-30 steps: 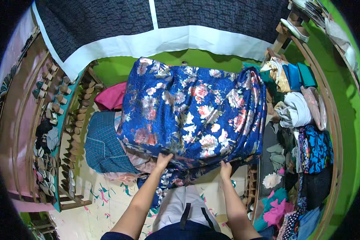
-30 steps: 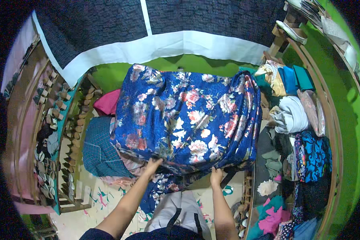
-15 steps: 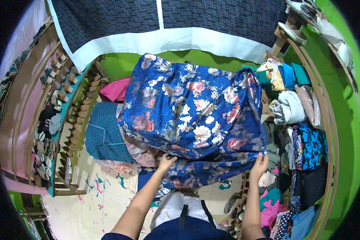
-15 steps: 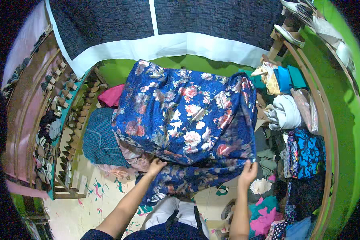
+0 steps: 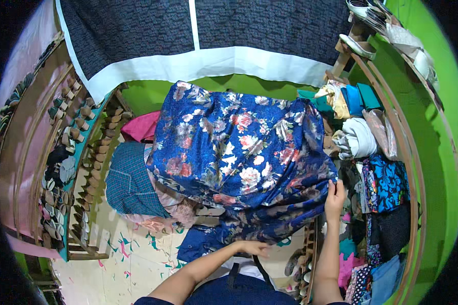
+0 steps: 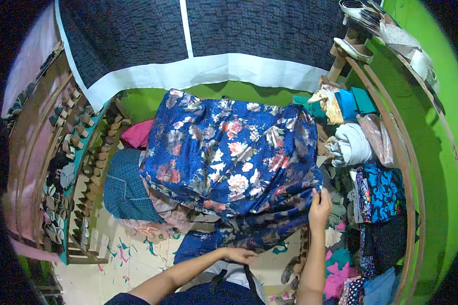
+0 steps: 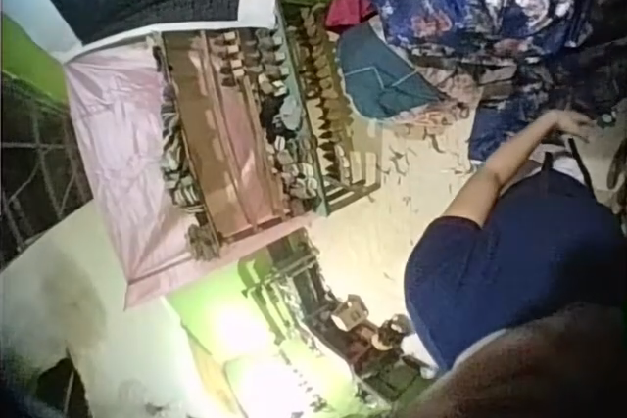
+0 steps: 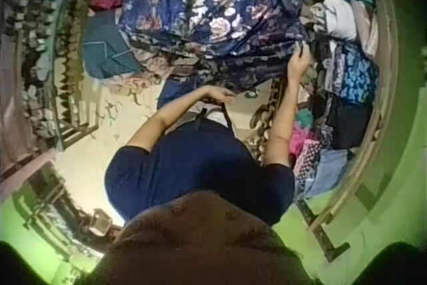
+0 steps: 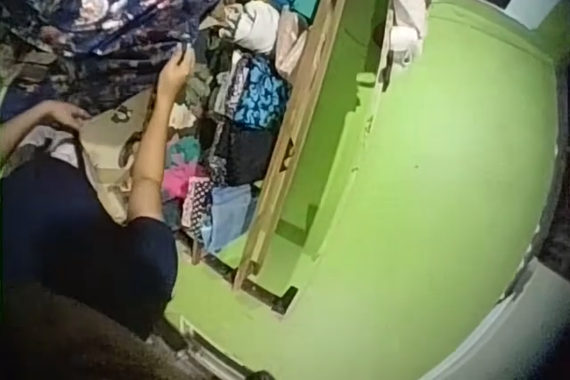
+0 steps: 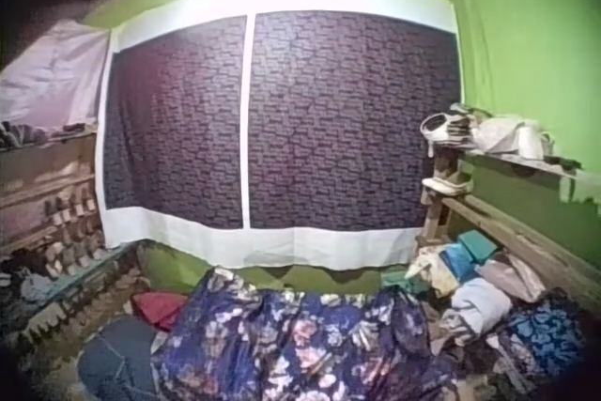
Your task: Fold floral-patterned blue fabric on a small table and place it on a shelf.
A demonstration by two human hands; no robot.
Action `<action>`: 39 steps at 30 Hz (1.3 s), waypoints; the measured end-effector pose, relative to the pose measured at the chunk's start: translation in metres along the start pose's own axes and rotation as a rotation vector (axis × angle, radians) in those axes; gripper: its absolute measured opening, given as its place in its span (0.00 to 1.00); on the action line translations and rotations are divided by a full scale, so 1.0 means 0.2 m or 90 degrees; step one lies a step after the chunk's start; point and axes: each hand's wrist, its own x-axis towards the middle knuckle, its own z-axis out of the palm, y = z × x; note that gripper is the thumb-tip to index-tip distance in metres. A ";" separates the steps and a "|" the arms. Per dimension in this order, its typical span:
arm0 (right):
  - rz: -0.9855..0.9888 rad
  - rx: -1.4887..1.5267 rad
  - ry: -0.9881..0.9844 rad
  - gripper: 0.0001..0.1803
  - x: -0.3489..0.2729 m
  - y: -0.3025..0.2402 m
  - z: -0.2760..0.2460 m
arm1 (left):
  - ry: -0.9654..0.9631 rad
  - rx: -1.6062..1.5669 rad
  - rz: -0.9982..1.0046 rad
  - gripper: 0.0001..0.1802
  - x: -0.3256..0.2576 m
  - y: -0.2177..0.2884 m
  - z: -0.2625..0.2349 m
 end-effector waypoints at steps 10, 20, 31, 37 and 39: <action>0.241 -0.048 -0.377 0.12 -0.05 0.27 0.22 | 0.881 -0.549 -0.236 0.15 -0.31 0.02 -0.53; 0.232 -0.242 -0.235 0.41 -0.32 0.48 0.58 | 0.877 -0.873 -0.128 0.11 -0.30 -0.29 -0.76; 0.138 -0.161 -0.075 0.12 -0.27 0.67 0.61 | 1.229 -0.260 -0.088 0.11 -0.90 0.17 -1.00; 0.107 -0.240 -0.177 0.07 -0.16 0.52 0.61 | 1.240 0.186 -0.453 0.23 -0.79 0.16 -0.94; 0.093 -0.218 -0.123 0.07 -0.12 0.51 0.65 | 1.258 0.245 -0.443 0.26 -0.73 0.18 -0.96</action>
